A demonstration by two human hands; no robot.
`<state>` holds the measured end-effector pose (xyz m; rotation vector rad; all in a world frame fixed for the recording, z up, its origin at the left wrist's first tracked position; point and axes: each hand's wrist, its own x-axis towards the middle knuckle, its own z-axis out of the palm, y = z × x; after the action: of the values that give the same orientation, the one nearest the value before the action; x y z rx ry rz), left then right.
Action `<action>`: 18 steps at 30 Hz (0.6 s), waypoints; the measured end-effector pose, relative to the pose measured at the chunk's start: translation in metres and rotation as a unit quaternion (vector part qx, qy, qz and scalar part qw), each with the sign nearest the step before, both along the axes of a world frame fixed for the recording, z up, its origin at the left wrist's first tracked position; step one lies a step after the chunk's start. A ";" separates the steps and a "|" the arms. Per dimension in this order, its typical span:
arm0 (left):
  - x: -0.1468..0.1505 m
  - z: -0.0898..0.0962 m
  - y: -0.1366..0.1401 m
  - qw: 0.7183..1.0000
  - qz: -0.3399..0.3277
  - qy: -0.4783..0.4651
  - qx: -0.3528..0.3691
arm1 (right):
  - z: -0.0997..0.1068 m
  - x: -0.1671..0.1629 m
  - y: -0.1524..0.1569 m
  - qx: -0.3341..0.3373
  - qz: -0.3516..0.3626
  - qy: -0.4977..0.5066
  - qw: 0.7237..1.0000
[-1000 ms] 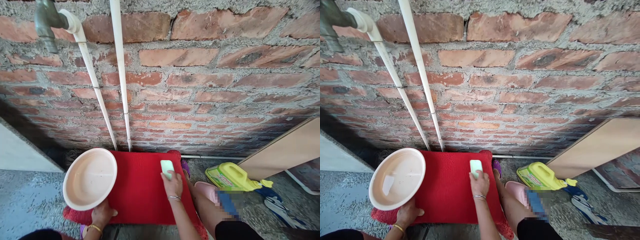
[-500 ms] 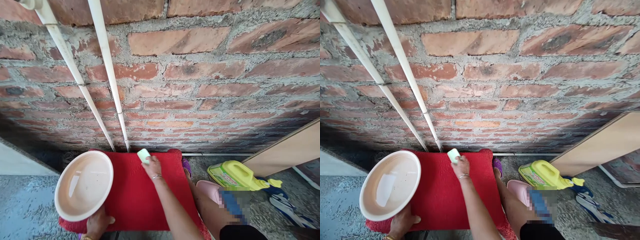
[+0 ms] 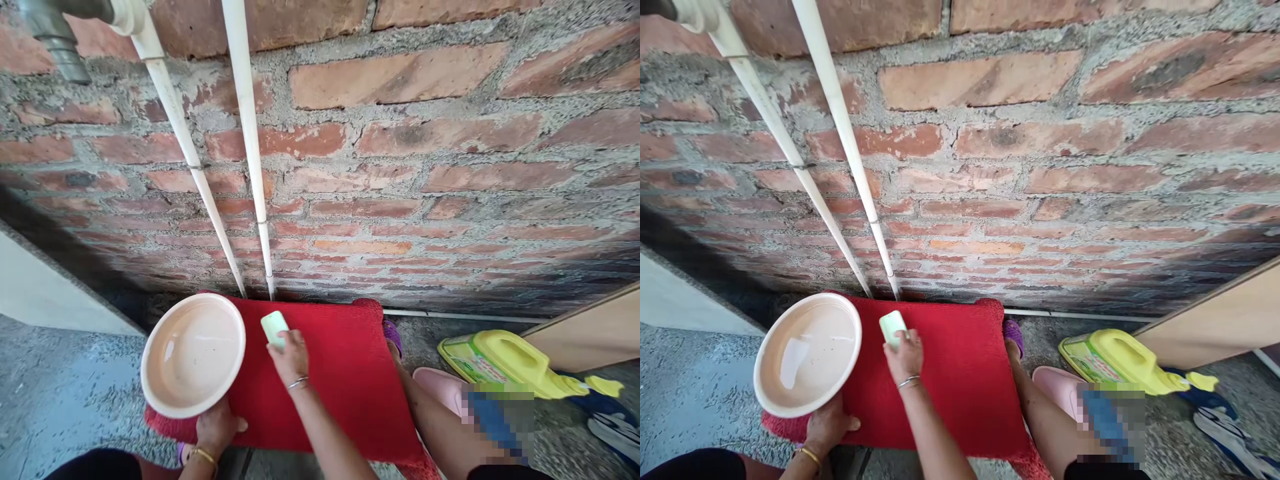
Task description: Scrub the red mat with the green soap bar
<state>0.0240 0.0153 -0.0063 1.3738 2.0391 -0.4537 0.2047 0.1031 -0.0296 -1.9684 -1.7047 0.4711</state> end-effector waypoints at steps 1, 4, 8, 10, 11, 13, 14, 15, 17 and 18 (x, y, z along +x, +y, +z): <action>0.000 0.001 0.000 1.000 -0.003 0.000 -0.001 | -0.001 -0.024 -0.005 -0.009 0.025 -0.002 1.000; -0.002 0.002 0.000 1.000 -0.004 -0.003 -0.003 | -0.001 -0.055 -0.015 -0.048 0.080 -0.021 0.995; -0.002 0.003 -0.001 1.000 0.000 -0.005 -0.002 | 0.005 0.007 -0.023 -0.065 0.056 -0.076 0.993; -0.002 0.005 -0.001 1.000 0.003 -0.005 -0.003 | 0.010 0.061 -0.028 -0.065 -0.032 -0.104 0.992; -0.002 0.006 -0.001 1.000 0.004 -0.006 -0.003 | 0.012 0.087 -0.031 -0.079 -0.088 -0.113 0.987; -0.001 0.007 -0.002 1.000 0.007 -0.007 0.000 | 0.016 0.125 -0.040 -0.106 -0.210 -0.119 0.965; -0.001 0.008 -0.002 1.000 0.007 -0.007 0.002 | 0.018 0.134 -0.044 -0.109 -0.247 -0.119 0.956; -0.001 0.009 -0.002 1.000 0.007 -0.007 0.004 | 0.018 0.133 -0.048 -0.104 -0.259 -0.115 0.953; -0.001 0.010 -0.003 1.000 0.006 -0.004 0.005 | 0.017 0.108 -0.055 -0.087 -0.216 -0.098 0.968; -0.002 0.010 -0.004 1.000 0.004 -0.003 0.007 | 0.016 0.085 -0.059 -0.084 -0.175 -0.083 0.977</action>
<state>0.0224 0.0117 0.0035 1.3728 2.0471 -0.4323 0.2894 0.0444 -0.0141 -2.4290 -1.4026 0.3379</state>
